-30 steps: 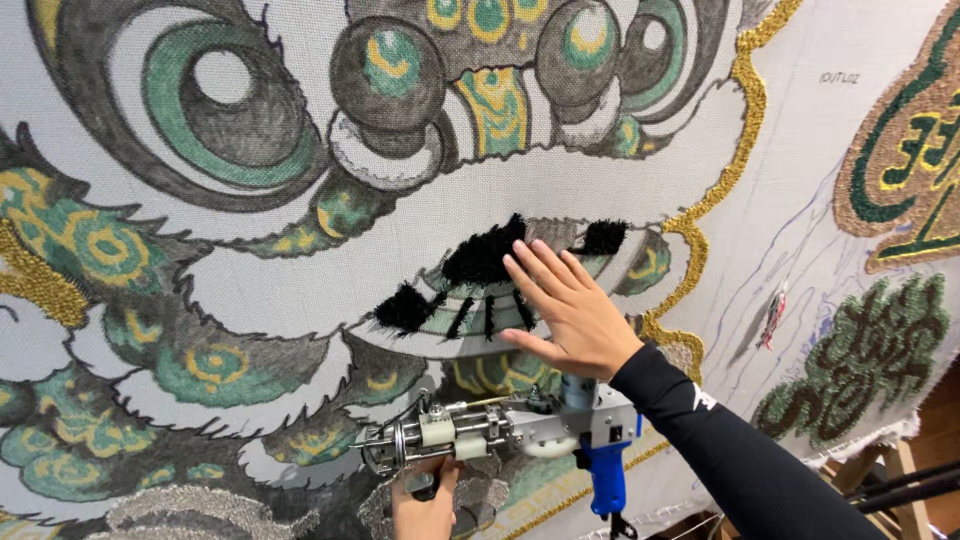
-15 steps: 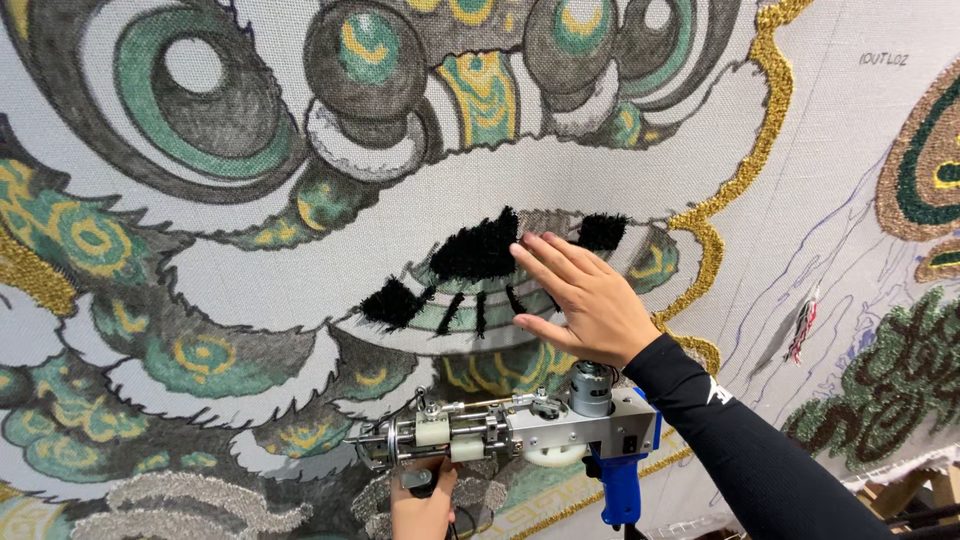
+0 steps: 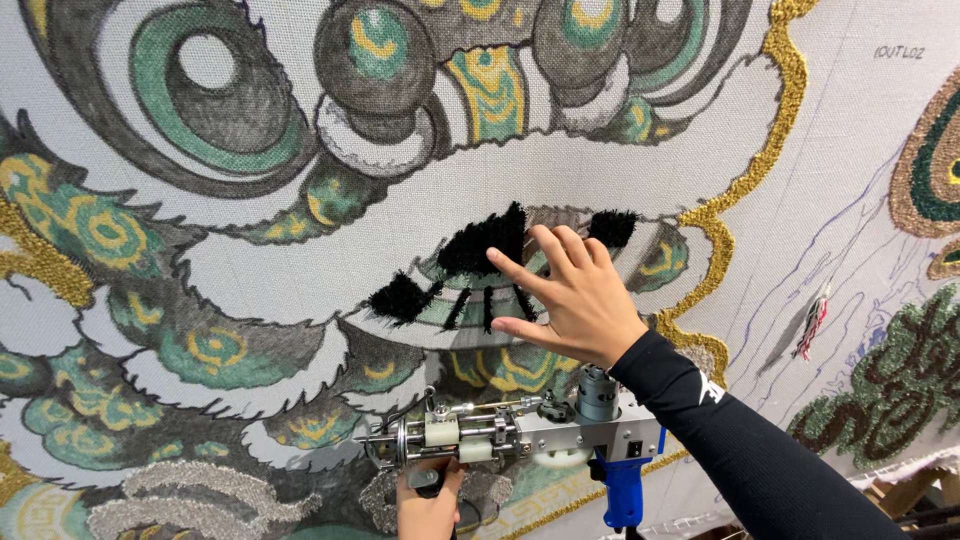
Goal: The person uses a tufting gun to apply black yarn to a large canvas with a lion dance mask design. They guide the tool with both hands to follow the pattern and occasionally touch the yarn by hand to check the texture.
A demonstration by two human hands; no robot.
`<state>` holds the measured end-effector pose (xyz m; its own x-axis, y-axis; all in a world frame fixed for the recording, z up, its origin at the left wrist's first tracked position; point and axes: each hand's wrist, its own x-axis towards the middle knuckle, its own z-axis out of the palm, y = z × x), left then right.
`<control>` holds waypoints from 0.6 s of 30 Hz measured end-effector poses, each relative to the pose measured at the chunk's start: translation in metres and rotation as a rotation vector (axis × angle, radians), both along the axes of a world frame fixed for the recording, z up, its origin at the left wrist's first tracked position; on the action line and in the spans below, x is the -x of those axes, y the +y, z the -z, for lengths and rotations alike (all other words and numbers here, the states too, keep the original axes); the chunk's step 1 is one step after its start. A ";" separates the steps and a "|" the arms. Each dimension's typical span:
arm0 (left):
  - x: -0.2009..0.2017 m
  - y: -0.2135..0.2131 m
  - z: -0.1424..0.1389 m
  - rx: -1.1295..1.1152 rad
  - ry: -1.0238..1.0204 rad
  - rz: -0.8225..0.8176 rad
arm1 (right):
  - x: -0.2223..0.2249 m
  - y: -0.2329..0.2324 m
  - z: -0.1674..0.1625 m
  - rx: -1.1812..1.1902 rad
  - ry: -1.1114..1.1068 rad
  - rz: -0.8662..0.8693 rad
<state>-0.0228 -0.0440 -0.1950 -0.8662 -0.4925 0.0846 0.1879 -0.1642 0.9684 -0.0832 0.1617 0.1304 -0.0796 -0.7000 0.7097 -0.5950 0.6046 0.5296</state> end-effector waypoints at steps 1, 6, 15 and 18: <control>-0.002 0.001 -0.001 -0.009 -0.016 -0.001 | 0.000 0.001 0.000 -0.001 0.004 -0.010; -0.006 0.004 -0.005 -0.051 -0.046 -0.040 | -0.001 0.008 -0.001 -0.012 -0.019 -0.010; -0.012 0.005 -0.012 -0.072 -0.061 0.012 | -0.002 0.033 0.001 -0.034 -0.170 -0.048; -0.016 0.009 -0.019 -0.026 0.018 0.011 | 0.003 0.064 0.006 0.130 -0.472 -0.132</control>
<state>-0.0069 -0.0352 -0.1764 -0.8698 -0.4855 0.0876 0.2037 -0.1917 0.9601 -0.0857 0.2259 0.1248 -0.3292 -0.6342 0.6996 -0.8270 0.5512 0.1104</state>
